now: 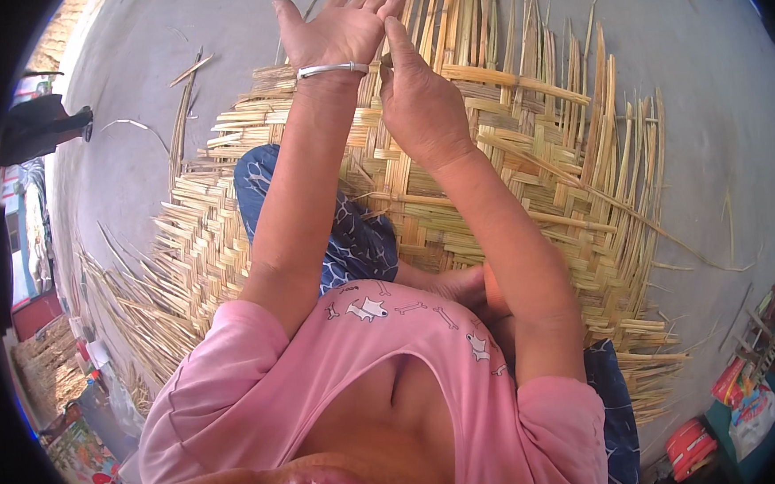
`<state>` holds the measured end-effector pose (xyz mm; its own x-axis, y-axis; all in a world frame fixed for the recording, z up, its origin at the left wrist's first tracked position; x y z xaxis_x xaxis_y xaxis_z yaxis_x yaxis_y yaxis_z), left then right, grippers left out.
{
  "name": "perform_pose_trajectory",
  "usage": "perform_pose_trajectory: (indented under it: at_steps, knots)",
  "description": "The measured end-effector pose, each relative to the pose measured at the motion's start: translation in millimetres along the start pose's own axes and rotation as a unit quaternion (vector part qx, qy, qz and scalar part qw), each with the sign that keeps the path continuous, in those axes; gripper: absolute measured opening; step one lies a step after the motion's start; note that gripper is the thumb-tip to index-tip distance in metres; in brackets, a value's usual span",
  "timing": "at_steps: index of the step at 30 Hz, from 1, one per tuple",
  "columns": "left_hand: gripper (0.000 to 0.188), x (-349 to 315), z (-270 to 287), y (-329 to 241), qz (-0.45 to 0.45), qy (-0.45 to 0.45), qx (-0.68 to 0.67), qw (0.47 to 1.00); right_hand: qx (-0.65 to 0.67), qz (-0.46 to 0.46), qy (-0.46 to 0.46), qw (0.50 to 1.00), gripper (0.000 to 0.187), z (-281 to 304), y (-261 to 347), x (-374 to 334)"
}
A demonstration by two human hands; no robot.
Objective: The person weaves a mat by hand, interlacing dried palm leaves in a regular pattern. They sit on the floor, repeatedly threading and pressing the leaves to expand the mat's surface.
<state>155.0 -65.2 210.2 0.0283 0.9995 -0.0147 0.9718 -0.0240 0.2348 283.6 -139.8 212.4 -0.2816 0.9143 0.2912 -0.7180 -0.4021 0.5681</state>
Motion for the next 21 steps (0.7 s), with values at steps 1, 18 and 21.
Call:
perform_pose_trajectory:
  at_steps: [1, 18, 21]
  knots:
    - [0.1, -0.6, -3.1, -2.9, -0.01, -0.005, -0.012, 1.0, -0.01, 0.01, -0.011, 1.0, 0.069, -4.1, 3.2, 1.5]
    - [0.107, -27.1, -25.6, -53.3, -0.06, 0.059, 0.005, 0.996, -0.097, 0.033, 0.025, 0.994, 0.073, -13.3, 54.6, 25.6]
    - [0.107, -30.0, -29.6, -58.4, -0.072, 0.049, 0.005, 0.996, -0.104, 0.049, 0.015, 0.993, 0.075, -15.9, 59.9, 28.4]
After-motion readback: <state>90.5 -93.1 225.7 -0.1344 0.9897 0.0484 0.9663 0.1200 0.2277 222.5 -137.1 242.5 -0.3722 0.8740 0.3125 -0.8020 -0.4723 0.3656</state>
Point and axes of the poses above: each hand's wrist, its own x-axis towards the middle knuckle, its own z-axis out of the back of the hand, y = z × x, the point moved 2 cm from there along x, towards the middle knuckle, and after that the axes turned 11 degrees about -x, right-handed, at the moved point
